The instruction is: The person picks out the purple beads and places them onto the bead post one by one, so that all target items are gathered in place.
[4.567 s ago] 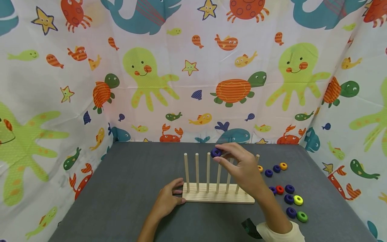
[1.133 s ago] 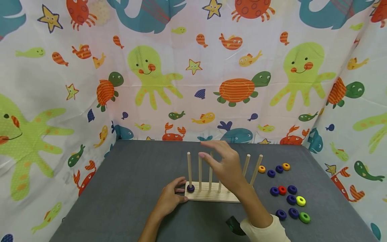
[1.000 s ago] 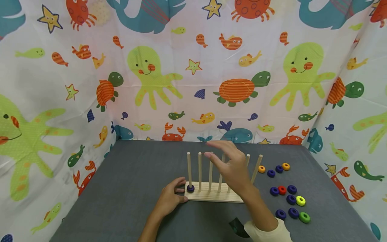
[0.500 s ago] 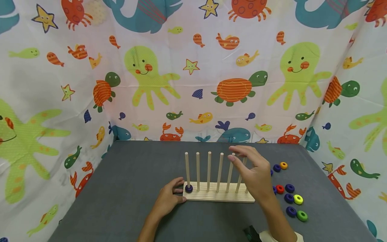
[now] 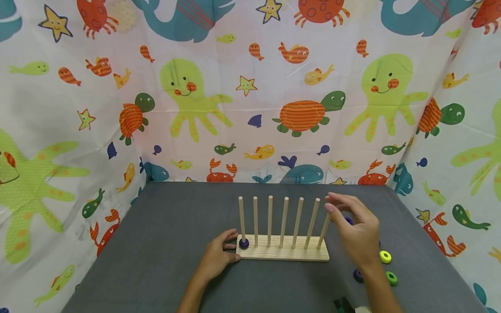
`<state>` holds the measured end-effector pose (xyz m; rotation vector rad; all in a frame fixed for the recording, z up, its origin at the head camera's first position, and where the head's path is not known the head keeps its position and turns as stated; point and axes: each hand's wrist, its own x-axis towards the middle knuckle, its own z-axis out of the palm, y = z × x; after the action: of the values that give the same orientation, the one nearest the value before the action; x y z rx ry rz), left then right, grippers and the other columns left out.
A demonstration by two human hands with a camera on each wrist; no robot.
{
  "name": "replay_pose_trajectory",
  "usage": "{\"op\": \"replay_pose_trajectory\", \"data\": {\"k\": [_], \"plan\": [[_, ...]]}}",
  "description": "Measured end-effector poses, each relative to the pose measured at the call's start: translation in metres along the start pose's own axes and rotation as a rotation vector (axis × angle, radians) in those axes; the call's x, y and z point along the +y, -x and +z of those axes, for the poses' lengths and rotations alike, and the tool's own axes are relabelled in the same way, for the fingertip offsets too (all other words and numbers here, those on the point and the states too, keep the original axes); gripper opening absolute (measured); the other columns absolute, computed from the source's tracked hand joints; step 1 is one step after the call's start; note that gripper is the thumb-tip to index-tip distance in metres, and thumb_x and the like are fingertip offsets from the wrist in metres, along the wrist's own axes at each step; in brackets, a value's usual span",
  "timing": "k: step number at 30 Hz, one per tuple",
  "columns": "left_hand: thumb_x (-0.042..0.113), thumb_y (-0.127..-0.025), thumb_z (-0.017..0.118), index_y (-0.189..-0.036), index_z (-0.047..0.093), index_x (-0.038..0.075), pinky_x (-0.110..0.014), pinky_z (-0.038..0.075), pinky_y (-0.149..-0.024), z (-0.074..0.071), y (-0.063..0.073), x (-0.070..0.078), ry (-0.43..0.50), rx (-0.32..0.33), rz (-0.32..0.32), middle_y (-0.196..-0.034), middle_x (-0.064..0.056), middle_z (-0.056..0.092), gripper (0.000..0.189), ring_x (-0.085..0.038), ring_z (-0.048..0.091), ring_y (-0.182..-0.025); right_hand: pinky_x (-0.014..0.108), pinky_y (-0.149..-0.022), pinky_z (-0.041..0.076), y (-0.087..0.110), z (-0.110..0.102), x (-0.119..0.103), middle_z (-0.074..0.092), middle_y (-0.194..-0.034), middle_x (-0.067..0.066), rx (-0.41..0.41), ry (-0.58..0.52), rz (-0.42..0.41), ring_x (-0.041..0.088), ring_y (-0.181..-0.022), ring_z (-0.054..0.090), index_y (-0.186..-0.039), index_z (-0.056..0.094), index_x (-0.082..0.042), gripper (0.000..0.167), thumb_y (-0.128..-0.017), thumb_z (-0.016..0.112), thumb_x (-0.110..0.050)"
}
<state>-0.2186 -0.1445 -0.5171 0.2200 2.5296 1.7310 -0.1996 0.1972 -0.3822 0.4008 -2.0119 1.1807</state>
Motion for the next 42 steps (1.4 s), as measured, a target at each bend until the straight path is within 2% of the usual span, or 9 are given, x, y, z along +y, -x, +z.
{"op": "replay_pose_trajectory", "data": {"k": [9, 18, 28, 31, 38, 42], "plan": [[-0.006, -0.081, 0.083, -0.152, 0.055, 0.002, -0.041, 0.062, -0.089, 0.000, 0.000, 0.000, -0.001, 0.006, 0.003, -0.147, -0.021, 0.063, 0.077, -0.037, 0.070, -0.119, 0.007, -0.091, 0.050, 0.007, -0.018, 0.018, 0.075, -0.110, 0.005, 0.046, 0.012, 0.132, -0.001, -0.102, 0.066, -0.123, 0.078, -0.004, 0.030, -0.095, 0.074, 0.005], [-0.006, -0.081, 0.083, -0.152, 0.054, 0.001, -0.041, 0.062, -0.089, 0.000, 0.000, 0.000, -0.011, 0.003, 0.008, -0.147, -0.021, 0.063, 0.076, -0.037, 0.070, -0.119, 0.008, -0.091, 0.049, 0.016, -0.035, 0.049, 0.072, -0.110, -0.016, 0.076, 0.049, 0.158, -0.001, -0.100, 0.067, -0.122, 0.077, -0.002, 0.029, -0.095, 0.074, 0.006], [-0.005, -0.081, 0.084, -0.152, 0.054, 0.002, -0.039, 0.062, -0.088, 0.000, -0.001, 0.000, -0.011, 0.002, 0.009, -0.147, -0.021, 0.063, 0.077, -0.037, 0.070, -0.119, 0.006, -0.089, 0.045, 0.024, -0.047, 0.074, 0.071, -0.107, -0.017, 0.089, 0.141, 0.291, -0.003, -0.097, 0.063, -0.125, 0.077, -0.007, 0.026, -0.100, 0.075, -0.011], [-0.006, -0.081, 0.083, -0.151, 0.054, 0.001, -0.039, 0.062, -0.088, 0.000, -0.001, 0.000, -0.010, 0.003, 0.010, -0.147, -0.022, 0.063, 0.076, -0.037, 0.070, -0.119, 0.006, -0.088, 0.045, 0.026, -0.050, 0.080, 0.073, -0.108, -0.013, 0.090, 0.172, 0.324, -0.003, -0.096, 0.063, -0.126, 0.077, -0.009, 0.026, -0.100, 0.075, -0.015], [-0.006, -0.081, 0.083, -0.151, 0.055, 0.001, -0.038, 0.062, -0.088, -0.001, -0.001, 0.002, -0.014, 0.002, 0.007, -0.147, -0.022, 0.063, 0.076, -0.038, 0.070, -0.119, 0.007, -0.085, 0.045, 0.030, -0.055, 0.095, 0.075, -0.112, 0.005, 0.075, 0.244, 0.409, -0.007, -0.092, 0.061, -0.129, 0.076, -0.008, 0.031, -0.101, 0.075, -0.024], [-0.007, -0.081, 0.083, -0.151, 0.054, 0.000, -0.037, 0.062, -0.088, -0.001, -0.001, 0.001, -0.012, -0.002, 0.006, -0.146, -0.023, 0.062, 0.076, -0.039, 0.070, -0.119, 0.008, -0.085, 0.044, 0.033, -0.061, 0.104, 0.075, -0.112, 0.002, 0.055, 0.267, 0.465, -0.008, -0.092, 0.060, -0.131, 0.075, -0.010, 0.035, -0.102, 0.074, -0.030]]}}
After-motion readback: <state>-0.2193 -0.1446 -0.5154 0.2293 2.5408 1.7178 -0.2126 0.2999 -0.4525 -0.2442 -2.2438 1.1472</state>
